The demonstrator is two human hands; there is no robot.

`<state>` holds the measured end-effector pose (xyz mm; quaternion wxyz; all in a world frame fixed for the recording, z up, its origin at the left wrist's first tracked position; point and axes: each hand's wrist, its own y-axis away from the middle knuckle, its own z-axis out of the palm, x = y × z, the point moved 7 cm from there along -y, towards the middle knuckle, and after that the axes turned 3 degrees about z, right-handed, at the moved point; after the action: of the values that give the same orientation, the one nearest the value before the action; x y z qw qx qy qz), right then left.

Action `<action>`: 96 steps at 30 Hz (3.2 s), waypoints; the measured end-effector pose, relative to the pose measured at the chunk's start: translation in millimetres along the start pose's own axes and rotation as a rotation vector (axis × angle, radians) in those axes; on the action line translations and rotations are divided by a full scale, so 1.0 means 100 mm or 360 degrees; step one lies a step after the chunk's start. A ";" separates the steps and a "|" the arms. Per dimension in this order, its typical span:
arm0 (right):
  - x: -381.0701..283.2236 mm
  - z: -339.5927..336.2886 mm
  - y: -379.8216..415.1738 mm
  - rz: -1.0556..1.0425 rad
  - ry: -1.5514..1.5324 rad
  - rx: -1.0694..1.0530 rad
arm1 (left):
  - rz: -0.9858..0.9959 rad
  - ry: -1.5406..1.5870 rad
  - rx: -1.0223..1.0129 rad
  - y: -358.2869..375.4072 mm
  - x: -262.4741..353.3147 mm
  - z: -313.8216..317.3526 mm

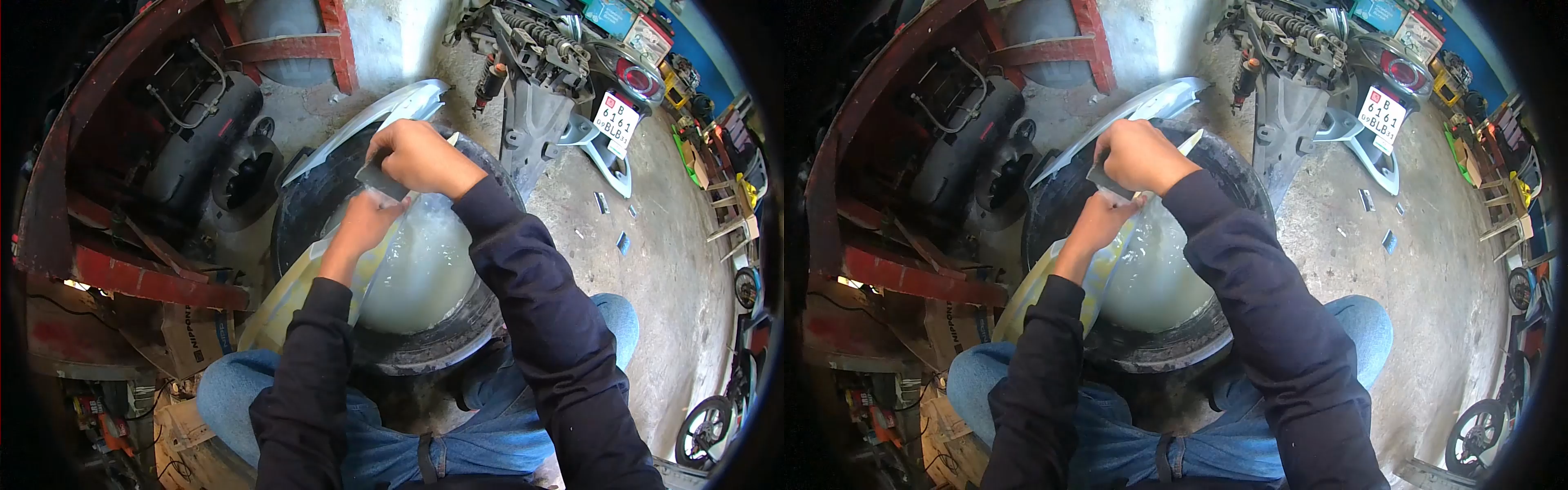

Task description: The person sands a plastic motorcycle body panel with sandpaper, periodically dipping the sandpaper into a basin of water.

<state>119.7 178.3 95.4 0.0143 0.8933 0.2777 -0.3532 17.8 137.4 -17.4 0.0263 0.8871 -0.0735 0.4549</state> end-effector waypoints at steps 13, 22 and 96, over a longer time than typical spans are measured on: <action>0.87 -0.03 0.59 0.0533 -0.0395 0.0752 | 0.0015 0.0008 0.0203 -0.02 0.01 0.03; 0.74 0.80 1.16 0.0908 -0.0606 0.1217 | 0.0122 0.0153 0.0240 -0.07 -0.14 0.01; 0.86 0.90 1.08 0.0912 -0.0636 0.1448 | 0.0205 -0.0115 0.0255 -0.10 -0.14 0.09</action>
<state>170.2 108.8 -45.7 -0.2242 0.7650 -0.1635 -0.5812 18.1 148.0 -33.6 -0.0766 0.8957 -0.0947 0.4276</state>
